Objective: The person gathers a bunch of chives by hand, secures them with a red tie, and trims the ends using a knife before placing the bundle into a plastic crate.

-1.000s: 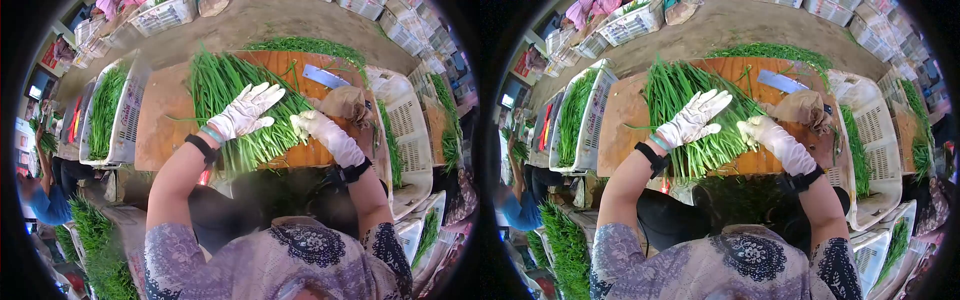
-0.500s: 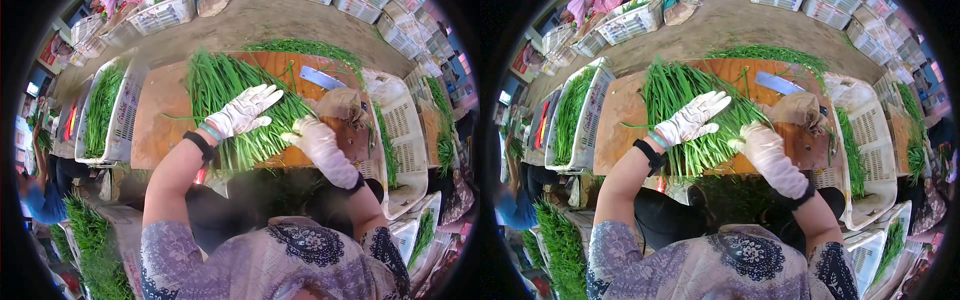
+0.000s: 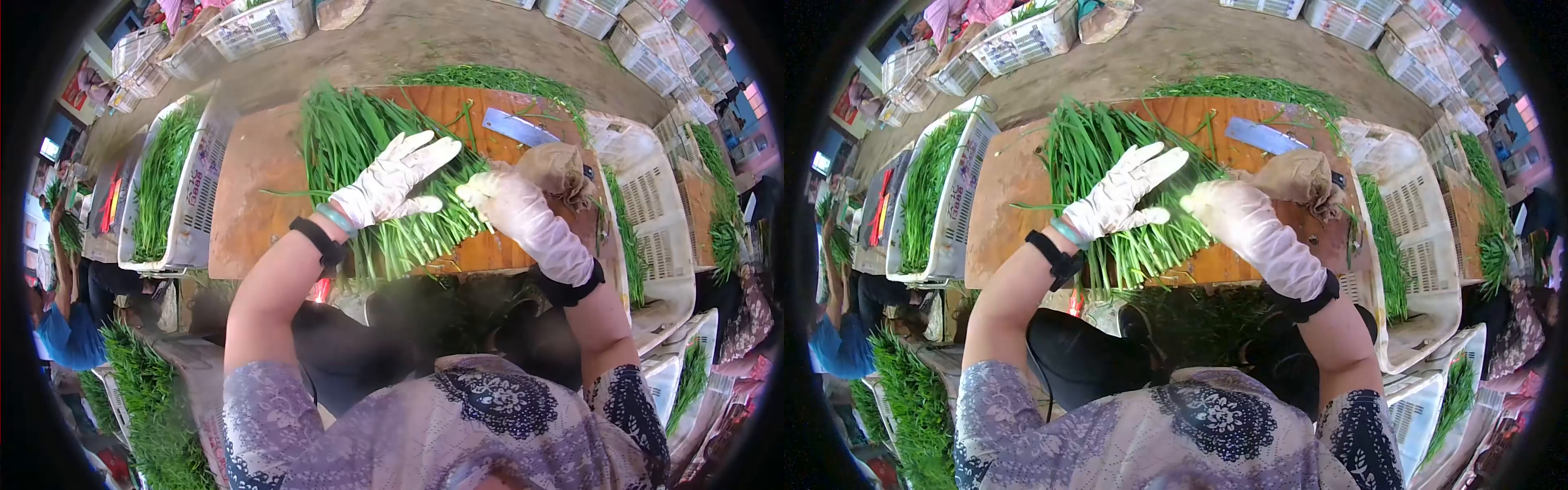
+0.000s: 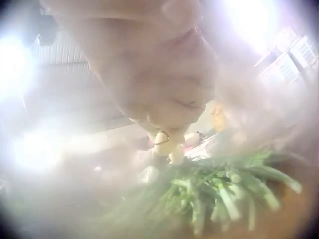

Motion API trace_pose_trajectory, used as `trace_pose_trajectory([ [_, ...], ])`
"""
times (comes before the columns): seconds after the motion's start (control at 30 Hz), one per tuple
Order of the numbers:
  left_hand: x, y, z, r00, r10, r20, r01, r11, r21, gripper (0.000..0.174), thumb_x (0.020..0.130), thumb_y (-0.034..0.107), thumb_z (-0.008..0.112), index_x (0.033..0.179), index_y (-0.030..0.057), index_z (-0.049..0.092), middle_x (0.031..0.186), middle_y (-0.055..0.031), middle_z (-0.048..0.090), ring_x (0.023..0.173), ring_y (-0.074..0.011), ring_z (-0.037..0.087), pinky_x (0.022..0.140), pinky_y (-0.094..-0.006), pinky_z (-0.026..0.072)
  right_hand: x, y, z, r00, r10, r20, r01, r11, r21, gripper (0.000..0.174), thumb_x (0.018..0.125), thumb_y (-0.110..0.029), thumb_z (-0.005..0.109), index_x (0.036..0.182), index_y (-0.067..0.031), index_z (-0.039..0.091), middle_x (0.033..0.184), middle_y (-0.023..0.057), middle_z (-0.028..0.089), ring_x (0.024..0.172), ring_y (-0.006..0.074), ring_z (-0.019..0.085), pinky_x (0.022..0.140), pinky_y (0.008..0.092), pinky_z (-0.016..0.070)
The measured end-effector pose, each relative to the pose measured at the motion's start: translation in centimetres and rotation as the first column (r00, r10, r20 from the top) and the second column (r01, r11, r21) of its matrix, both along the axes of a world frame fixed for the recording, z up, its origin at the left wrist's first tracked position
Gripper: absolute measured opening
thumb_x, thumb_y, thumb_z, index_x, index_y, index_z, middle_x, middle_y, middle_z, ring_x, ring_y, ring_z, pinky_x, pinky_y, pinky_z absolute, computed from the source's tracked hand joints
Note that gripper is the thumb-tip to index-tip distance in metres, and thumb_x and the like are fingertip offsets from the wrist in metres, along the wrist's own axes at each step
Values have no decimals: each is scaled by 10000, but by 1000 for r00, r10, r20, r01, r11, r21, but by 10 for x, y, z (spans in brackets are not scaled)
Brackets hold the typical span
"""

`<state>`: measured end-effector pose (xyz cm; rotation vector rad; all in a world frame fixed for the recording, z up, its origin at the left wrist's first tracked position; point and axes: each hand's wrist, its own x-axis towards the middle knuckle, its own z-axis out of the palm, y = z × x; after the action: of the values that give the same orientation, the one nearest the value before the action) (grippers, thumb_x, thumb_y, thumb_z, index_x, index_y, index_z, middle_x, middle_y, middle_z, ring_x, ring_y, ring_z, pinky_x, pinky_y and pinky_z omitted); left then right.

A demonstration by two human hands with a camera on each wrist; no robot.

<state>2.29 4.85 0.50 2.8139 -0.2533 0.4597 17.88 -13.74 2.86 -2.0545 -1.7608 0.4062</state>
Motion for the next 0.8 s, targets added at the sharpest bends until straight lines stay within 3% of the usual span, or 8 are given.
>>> trace_pose_trajectory([
  [0.1,8,-7,5,993,-68,93,68,998,2,518,899,329,611,1368,144,497,1397,-59,503,1347,-306,370,1134,-445,247,-20,9,27,967,-18,256,32,998,-50,337,903,-377,543,825,-75,670,837,146,671,822,292,651,717,425,504],
  [0.13,10,-8,4,990,-94,103,93,996,8,449,918,306,596,1327,126,551,1361,-52,549,1330,-295,395,1128,-439,252,-27,8,32,983,-116,142,94,984,150,370,878,-425,582,822,-76,688,778,149,664,779,312,651,690,430,498],
  [0.23,12,-4,-6,996,-42,73,69,905,-419,320,934,262,580,1200,95,644,1248,-54,631,1244,-279,489,1091,-381,321,-17,4,43,979,-184,-92,190,980,63,410,828,-473,655,871,-68,698,798,164,663,794,330,651,707,433,492],
  [0.33,6,5,-19,976,-72,208,207,618,-758,351,942,283,571,1183,40,648,1217,-86,644,1261,-242,476,1085,-357,329,-21,-9,11,938,-292,-185,273,954,-121,487,777,-491,720,945,-37,666,871,202,666,882,332,651,775,430,494],
  [0.47,-4,-6,-26,987,-80,138,157,327,-932,378,936,289,585,1188,12,639,1236,-97,633,1321,-238,413,1111,-362,289,-30,-8,-37,936,-292,195,323,935,-149,440,787,-444,712,987,-59,640,912,190,672,924,367,644,796,439,504],
  [0.67,-2,-2,-39,970,-87,227,243,365,-899,338,918,301,605,1131,47,670,1235,-106,634,1317,-241,435,1163,-395,186,-10,2,-36,975,-221,35,222,943,-249,338,866,-327,655,985,-11,672,881,155,690,789,287,658,731,376,509],
  [0.7,-3,-2,-38,975,-77,208,222,403,-888,340,918,304,604,1131,48,670,1232,-106,636,1313,-243,440,1164,-398,186,0,4,-40,943,-240,-232,163,937,-308,283,882,-289,649,948,-16,688,803,104,690,703,196,632,654,320,497],
  [0.8,-3,0,-42,975,-75,208,218,467,-857,319,925,297,594,1130,65,670,1231,-95,638,1326,-246,424,1162,-402,186,8,5,-11,812,-359,-460,103,864,-492,268,910,-282,629,966,-28,696,789,56,681,660,120,603,587,270,475],
])
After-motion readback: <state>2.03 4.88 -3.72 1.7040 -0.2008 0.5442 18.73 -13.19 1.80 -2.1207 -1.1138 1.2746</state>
